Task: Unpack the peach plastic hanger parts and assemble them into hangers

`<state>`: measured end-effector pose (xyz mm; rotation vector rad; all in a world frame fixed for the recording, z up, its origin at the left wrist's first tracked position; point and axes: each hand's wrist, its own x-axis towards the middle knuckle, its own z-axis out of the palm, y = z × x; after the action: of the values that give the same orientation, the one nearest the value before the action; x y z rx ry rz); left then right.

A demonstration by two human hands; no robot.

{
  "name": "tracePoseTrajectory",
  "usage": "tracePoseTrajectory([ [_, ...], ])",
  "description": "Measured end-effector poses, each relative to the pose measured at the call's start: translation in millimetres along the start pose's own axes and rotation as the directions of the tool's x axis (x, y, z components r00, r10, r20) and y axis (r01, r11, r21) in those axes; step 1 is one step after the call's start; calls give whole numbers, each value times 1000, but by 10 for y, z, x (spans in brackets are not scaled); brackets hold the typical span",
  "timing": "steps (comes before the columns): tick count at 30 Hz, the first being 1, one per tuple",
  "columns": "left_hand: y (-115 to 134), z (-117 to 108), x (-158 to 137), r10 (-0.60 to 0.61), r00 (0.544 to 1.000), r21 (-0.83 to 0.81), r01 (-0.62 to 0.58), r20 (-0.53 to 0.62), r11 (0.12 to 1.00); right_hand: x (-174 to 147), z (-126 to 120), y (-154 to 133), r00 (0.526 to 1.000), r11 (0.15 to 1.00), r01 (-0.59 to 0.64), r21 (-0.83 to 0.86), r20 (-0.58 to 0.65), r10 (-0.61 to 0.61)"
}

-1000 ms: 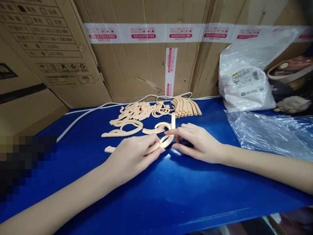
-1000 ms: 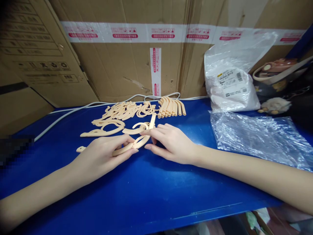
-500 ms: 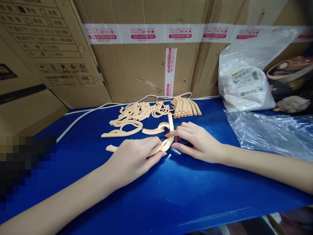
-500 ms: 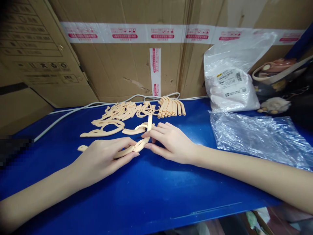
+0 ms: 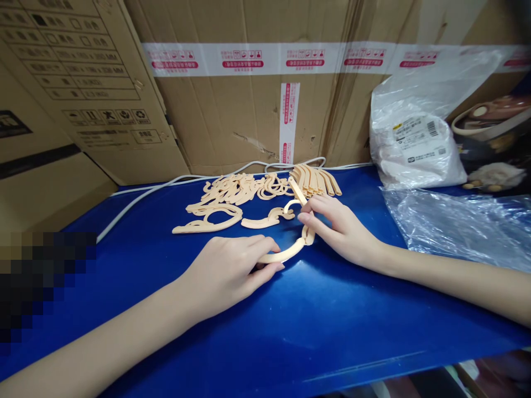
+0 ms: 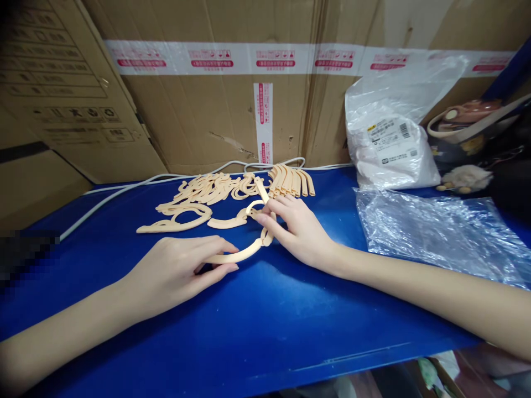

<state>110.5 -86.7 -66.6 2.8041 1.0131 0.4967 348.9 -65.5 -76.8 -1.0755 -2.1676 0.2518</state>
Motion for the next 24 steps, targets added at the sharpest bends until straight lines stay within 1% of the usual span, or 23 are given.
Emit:
tracePoseTrajectory([
  [5,-23,-1,-3,37,998,7,-37,-41,999,0,17,65,998,999,-39,36,-38,41],
  [9,-48,-10,7,33,999,32,-32,-35,999,0,31,145,997,998,-50,44,-63,52],
  [12,-67,-10,24,39,999,69,-36,-38,997,7,40,197,997,995,-50,85,-61,55],
  [16,-103,6,41,46,997,130,-38,-57,991,22,57,253,993,987,-91,134,-59,100],
  [20,-135,19,55,56,996,132,-46,-76,990,37,83,312,991,984,-118,136,-44,125],
  [24,-133,23,65,52,997,120,-46,-48,992,52,103,369,990,984,-132,123,-26,136],
])
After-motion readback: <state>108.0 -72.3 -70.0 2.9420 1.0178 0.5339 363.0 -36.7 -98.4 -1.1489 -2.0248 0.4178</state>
